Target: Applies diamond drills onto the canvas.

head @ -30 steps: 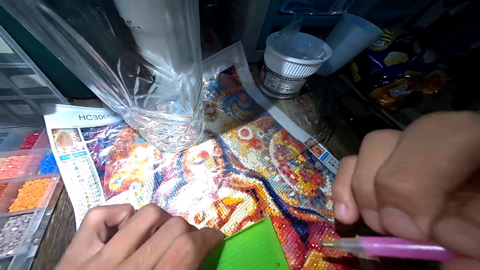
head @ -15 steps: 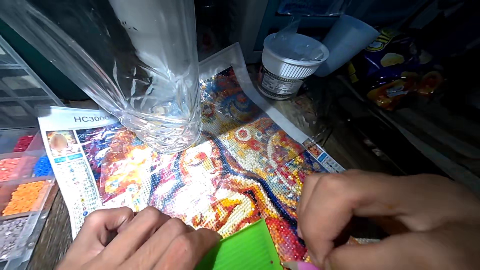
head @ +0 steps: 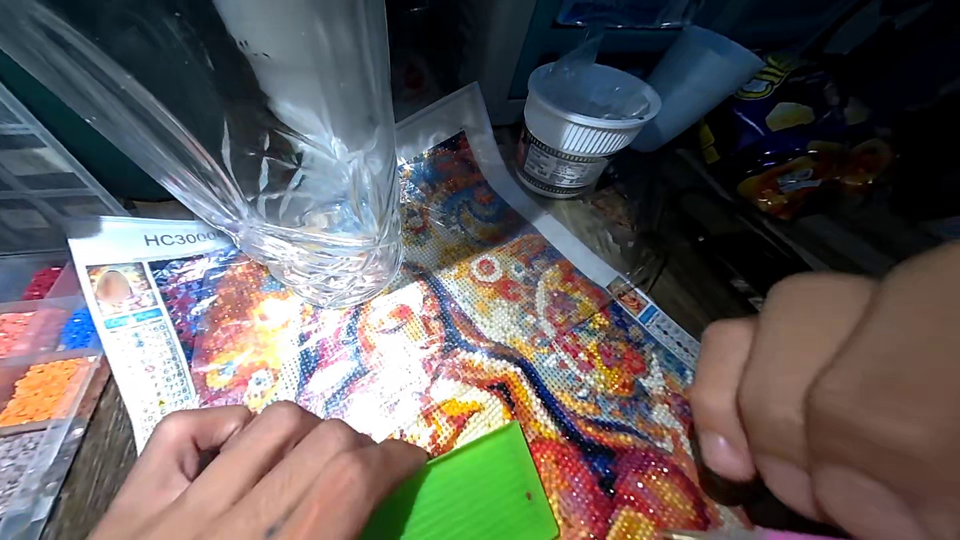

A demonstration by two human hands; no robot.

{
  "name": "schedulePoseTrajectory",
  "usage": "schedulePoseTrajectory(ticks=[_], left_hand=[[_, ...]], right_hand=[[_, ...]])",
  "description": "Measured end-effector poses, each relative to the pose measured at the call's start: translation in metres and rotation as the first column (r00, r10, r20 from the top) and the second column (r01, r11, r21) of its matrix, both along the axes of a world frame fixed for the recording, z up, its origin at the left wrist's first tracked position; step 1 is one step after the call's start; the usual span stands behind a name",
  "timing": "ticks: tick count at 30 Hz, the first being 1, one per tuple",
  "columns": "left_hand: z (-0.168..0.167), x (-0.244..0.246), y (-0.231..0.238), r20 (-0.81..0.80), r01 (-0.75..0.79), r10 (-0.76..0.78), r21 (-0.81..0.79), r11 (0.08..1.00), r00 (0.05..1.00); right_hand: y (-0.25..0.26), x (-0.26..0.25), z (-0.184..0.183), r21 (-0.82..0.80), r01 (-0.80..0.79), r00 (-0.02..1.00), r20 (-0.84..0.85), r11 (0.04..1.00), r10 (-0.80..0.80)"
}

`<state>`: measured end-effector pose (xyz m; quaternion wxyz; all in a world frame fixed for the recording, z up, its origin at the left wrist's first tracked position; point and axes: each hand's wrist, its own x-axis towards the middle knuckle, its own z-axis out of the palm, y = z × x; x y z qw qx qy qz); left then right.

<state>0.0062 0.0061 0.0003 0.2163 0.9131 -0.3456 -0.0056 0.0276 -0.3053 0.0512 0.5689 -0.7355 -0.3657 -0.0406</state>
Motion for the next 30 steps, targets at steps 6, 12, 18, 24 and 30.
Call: schedulePoseTrajectory(ticks=[6,12,18,24,30], left_hand=[[-0.002,0.0,0.0,-0.001,0.007,-0.007,-0.012,1.0,1.0],[0.001,-0.002,0.004,0.06,-0.004,0.012,-0.124,0.992,0.998],[-0.002,0.0,0.0,0.065,-0.017,0.016,0.005,1.0,0.998],[-0.002,0.0,-0.001,0.078,-0.017,0.017,-0.01,1.0,0.997],[-0.004,-0.001,0.003,0.162,-0.017,0.03,-0.079,0.997,0.986]], right_hand=[[-0.004,0.001,-0.015,-0.083,-0.026,0.996,0.083,0.996,0.033],[-0.005,0.004,-0.011,-0.065,-0.012,0.995,0.103,0.998,0.019],[0.001,0.003,0.001,0.022,0.06,0.998,-0.022,0.998,-0.06],[0.0,0.004,-0.001,-0.036,0.068,0.997,0.041,0.997,-0.066],[0.004,0.003,0.0,0.068,0.098,0.994,-0.06,0.993,-0.094]])
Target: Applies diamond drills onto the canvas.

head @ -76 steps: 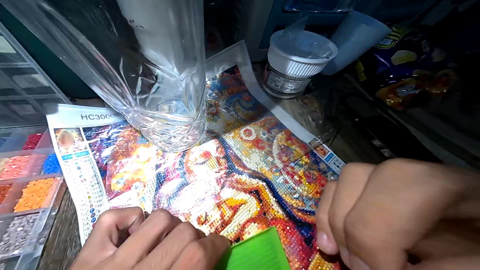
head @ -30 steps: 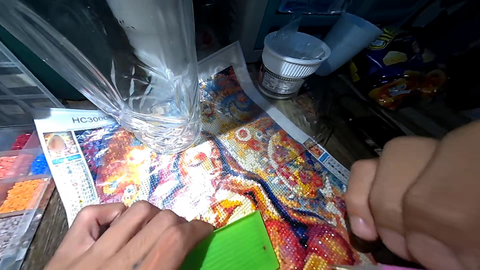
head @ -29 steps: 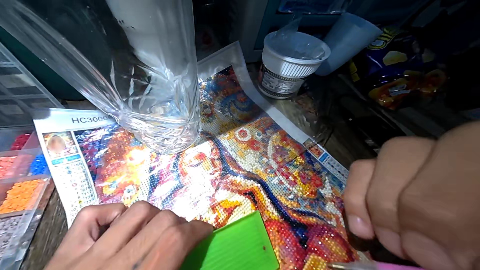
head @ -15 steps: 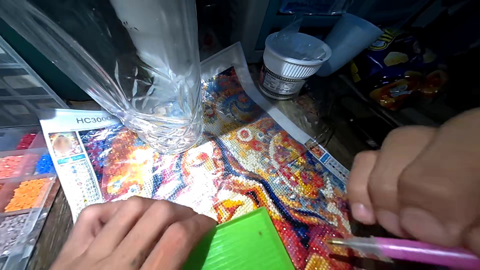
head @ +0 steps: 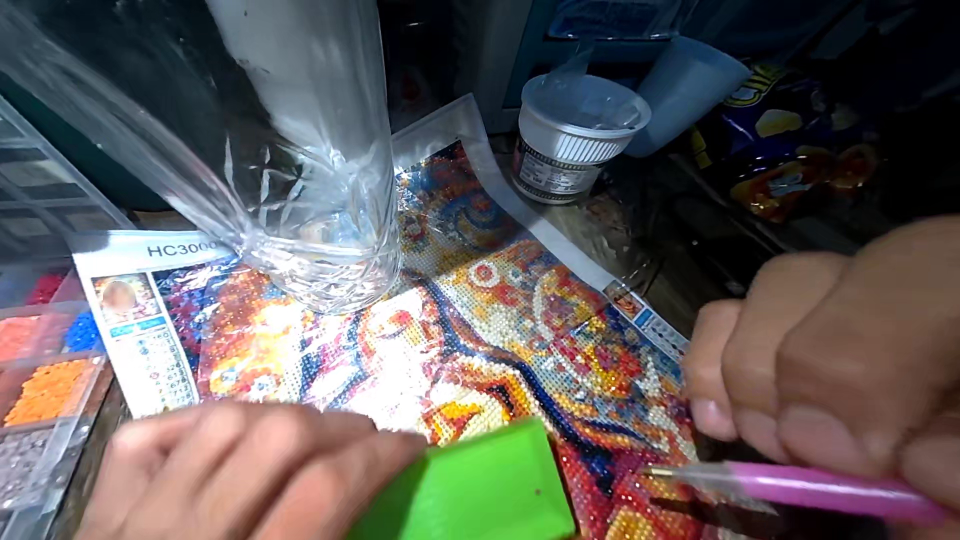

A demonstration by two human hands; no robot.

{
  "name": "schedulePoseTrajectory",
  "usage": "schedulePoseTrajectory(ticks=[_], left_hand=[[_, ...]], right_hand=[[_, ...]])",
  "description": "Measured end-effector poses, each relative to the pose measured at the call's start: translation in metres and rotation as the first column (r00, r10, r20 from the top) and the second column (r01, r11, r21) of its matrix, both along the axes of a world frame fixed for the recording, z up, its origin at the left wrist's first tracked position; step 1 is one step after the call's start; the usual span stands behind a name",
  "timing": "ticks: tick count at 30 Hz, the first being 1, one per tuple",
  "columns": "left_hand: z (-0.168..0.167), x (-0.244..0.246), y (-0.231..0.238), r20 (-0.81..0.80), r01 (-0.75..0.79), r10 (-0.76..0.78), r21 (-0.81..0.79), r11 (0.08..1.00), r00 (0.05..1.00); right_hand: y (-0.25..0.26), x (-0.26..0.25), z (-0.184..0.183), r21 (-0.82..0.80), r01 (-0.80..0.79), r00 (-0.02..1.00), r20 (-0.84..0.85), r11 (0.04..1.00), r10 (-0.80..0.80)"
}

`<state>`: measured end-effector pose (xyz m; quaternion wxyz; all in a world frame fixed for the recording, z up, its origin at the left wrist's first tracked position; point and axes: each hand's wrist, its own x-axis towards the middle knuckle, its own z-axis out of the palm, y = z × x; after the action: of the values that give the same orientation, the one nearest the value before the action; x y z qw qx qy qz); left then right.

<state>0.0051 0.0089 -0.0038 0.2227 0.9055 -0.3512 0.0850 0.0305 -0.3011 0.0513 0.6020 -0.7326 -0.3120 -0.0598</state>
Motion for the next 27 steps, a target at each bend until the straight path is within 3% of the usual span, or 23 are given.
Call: schedulePoseTrajectory(ticks=[5,10,13,18,27], left_hand=[[0.0,0.0,-0.001,-0.02,0.009,-0.009,0.005,1.0,1.0],[0.001,0.003,0.0,-0.051,0.011,-0.009,0.037,0.999,0.999],[0.001,0.003,-0.002,-0.047,0.012,-0.009,0.055,0.998,0.999],[0.0,0.003,-0.003,-0.044,0.016,-0.013,0.062,0.998,0.999],[0.0,0.002,-0.005,-0.039,0.006,-0.003,0.088,0.996,0.999]], right_hand=[[0.001,-0.001,0.002,-0.01,0.022,1.0,-0.004,1.0,-0.022],[-0.003,0.003,-0.002,-0.053,-0.061,0.997,0.035,0.997,0.063],[-0.007,0.001,-0.016,-0.148,-0.157,0.978,0.11,0.976,0.175],[0.003,0.01,-0.028,-0.201,-0.422,0.9,0.027,0.884,0.436],[0.007,0.004,-0.043,-0.254,-0.282,0.933,0.152,0.925,0.326]])
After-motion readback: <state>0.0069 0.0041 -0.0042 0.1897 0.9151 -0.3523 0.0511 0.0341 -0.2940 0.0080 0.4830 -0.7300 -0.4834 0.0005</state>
